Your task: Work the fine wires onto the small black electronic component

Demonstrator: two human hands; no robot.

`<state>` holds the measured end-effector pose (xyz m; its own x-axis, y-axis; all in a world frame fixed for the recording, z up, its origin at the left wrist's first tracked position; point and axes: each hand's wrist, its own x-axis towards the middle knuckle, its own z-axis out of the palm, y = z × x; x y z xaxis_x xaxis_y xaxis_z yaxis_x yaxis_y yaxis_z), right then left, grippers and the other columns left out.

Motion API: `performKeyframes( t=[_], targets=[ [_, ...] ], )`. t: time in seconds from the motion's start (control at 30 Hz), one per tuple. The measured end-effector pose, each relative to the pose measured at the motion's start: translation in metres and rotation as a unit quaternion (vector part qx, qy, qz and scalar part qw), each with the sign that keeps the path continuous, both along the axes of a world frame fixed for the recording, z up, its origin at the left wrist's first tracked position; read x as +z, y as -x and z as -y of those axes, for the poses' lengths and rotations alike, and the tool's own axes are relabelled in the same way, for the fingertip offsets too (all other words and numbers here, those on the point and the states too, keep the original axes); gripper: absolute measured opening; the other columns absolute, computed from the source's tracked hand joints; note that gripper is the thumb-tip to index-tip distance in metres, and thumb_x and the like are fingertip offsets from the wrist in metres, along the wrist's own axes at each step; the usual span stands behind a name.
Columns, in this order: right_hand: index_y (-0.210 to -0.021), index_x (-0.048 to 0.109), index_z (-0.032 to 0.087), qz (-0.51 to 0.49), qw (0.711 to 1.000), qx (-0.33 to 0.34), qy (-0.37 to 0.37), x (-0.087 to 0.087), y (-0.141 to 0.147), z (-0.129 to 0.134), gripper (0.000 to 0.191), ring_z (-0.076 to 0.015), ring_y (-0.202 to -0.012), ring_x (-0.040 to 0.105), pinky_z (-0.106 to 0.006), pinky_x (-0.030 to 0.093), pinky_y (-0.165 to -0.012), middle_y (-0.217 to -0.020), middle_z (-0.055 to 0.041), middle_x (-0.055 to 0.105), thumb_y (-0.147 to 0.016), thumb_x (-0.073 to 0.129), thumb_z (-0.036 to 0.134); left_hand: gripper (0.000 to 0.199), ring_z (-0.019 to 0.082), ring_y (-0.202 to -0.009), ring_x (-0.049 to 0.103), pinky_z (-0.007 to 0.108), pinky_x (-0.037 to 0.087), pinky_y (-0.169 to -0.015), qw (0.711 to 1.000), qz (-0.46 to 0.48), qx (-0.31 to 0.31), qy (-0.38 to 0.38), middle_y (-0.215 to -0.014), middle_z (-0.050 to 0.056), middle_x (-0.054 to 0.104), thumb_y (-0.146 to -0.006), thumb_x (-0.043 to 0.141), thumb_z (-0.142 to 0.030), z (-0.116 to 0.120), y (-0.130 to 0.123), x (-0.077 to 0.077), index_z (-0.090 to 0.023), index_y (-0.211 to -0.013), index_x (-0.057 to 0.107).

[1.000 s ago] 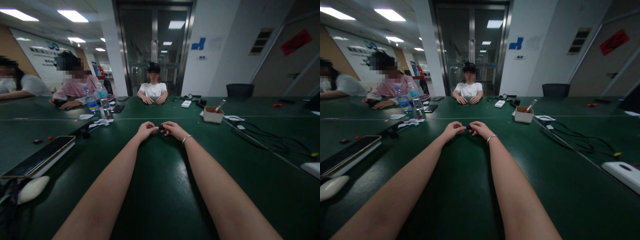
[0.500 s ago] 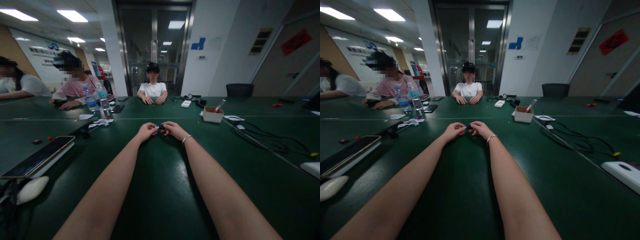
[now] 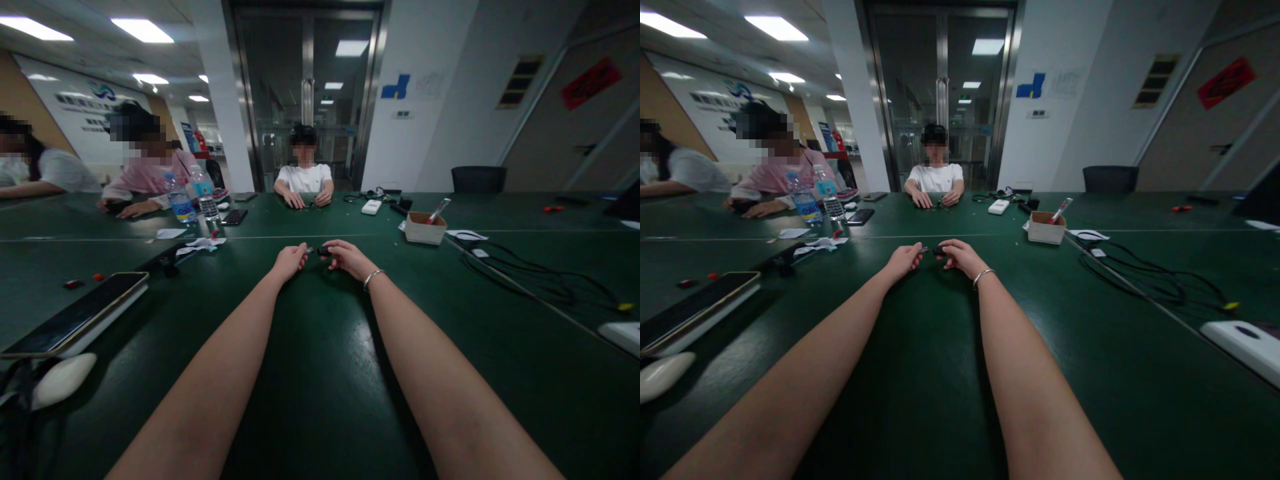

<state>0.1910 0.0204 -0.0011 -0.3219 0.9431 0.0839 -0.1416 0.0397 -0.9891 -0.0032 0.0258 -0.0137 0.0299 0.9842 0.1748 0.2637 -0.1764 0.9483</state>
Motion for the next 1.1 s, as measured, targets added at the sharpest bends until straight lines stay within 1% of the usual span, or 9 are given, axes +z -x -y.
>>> performKeyframes(
  t=[0.1, 0.33, 0.43, 0.6, 0.8, 0.93, 1.1],
  targets=[
    [-0.096, 0.058, 0.016, -0.025, 1.000, -0.018, 0.004, 0.0008, -0.0008, 0.0013, 0.011, -0.0052, -0.042, 0.052, -0.024, 0.057, -0.056, -0.072, -0.0028, 0.068, -0.088, 0.052, 0.014, 0.042, 0.010, -0.038, 0.041, 0.025, 0.032, -0.044, 0.999, 0.016, 0.021, 0.017, -0.047, 0.000, 0.050, -0.079, 0.053, -0.052, -0.0021, 0.0017, 0.0005, -0.017, -0.055, 0.057],
    [-0.099, 0.060, 0.016, 0.050, 0.998, 0.009, -0.022, 0.0001, 0.0044, -0.0006, 0.015, -0.0047, -0.043, 0.051, -0.018, 0.053, -0.047, -0.075, -0.0021, 0.069, -0.085, 0.057, 0.013, 0.045, 0.011, -0.040, 0.044, 0.025, 0.033, -0.044, 0.998, -0.047, -0.024, -0.022, -0.048, 0.001, 0.052, -0.079, 0.050, -0.057, 0.0014, -0.0017, -0.0027, -0.018, -0.058, 0.057],
    [-0.100, 0.060, 0.016, 0.046, 0.998, 0.023, -0.025, -0.0004, 0.0033, -0.0011, 0.016, -0.0045, -0.045, 0.052, -0.017, 0.054, -0.049, -0.077, -0.0025, 0.069, -0.086, 0.056, 0.012, 0.046, 0.011, -0.041, 0.045, 0.025, 0.034, -0.045, 0.997, -0.068, -0.027, -0.029, -0.048, 0.001, 0.053, -0.080, 0.048, -0.058, 0.0029, -0.0023, -0.0024, -0.018, -0.059, 0.058],
    [-0.101, 0.060, 0.016, 0.038, 0.999, 0.025, -0.023, -0.0021, 0.0009, -0.0024, 0.017, -0.0042, -0.044, 0.052, -0.017, 0.054, -0.051, -0.077, -0.0023, 0.069, -0.085, 0.057, 0.010, 0.046, 0.012, -0.041, 0.046, 0.026, 0.034, -0.046, 0.994, -0.097, -0.029, -0.032, -0.049, 0.001, 0.053, -0.080, 0.047, -0.058, 0.0052, -0.0023, -0.0005, -0.018, -0.059, 0.058],
    [-0.101, 0.060, 0.014, 0.039, 0.999, 0.027, -0.023, -0.0043, 0.0010, -0.0045, 0.017, -0.0043, -0.044, 0.053, -0.017, 0.054, -0.051, -0.076, -0.0032, 0.070, -0.085, 0.058, 0.010, 0.048, 0.011, -0.044, 0.047, 0.024, 0.035, -0.047, 0.989, -0.138, -0.032, -0.037, -0.052, 0.000, 0.053, -0.085, 0.039, -0.056, 0.0042, -0.0021, -0.0014, -0.017, -0.064, 0.057],
    [-0.098, 0.060, 0.013, 0.049, 0.999, 0.013, -0.015, -0.0039, 0.0024, -0.0040, 0.011, -0.0044, -0.043, 0.052, -0.016, 0.053, -0.051, -0.073, -0.0046, 0.070, -0.088, 0.058, 0.015, 0.044, 0.009, -0.046, 0.049, 0.022, 0.038, -0.047, 0.992, -0.111, -0.053, -0.027, -0.056, 0.000, 0.055, -0.087, 0.040, -0.052, 0.0036, -0.0033, -0.0029, -0.015, -0.071, 0.057],
    [-0.092, 0.060, 0.011, 0.063, 0.998, -0.014, -0.011, -0.0050, 0.0038, -0.0056, 0.009, -0.0045, -0.041, 0.052, -0.015, 0.051, -0.049, -0.068, -0.0055, 0.070, -0.090, 0.055, 0.019, 0.028, 0.010, -0.056, 0.055, 0.021, 0.042, -0.049, 0.995, -0.056, -0.071, -0.037, -0.066, 0.002, 0.058, -0.083, 0.053, -0.042, 0.0064, -0.0053, -0.0036, -0.015, -0.080, 0.058]
  ],
)
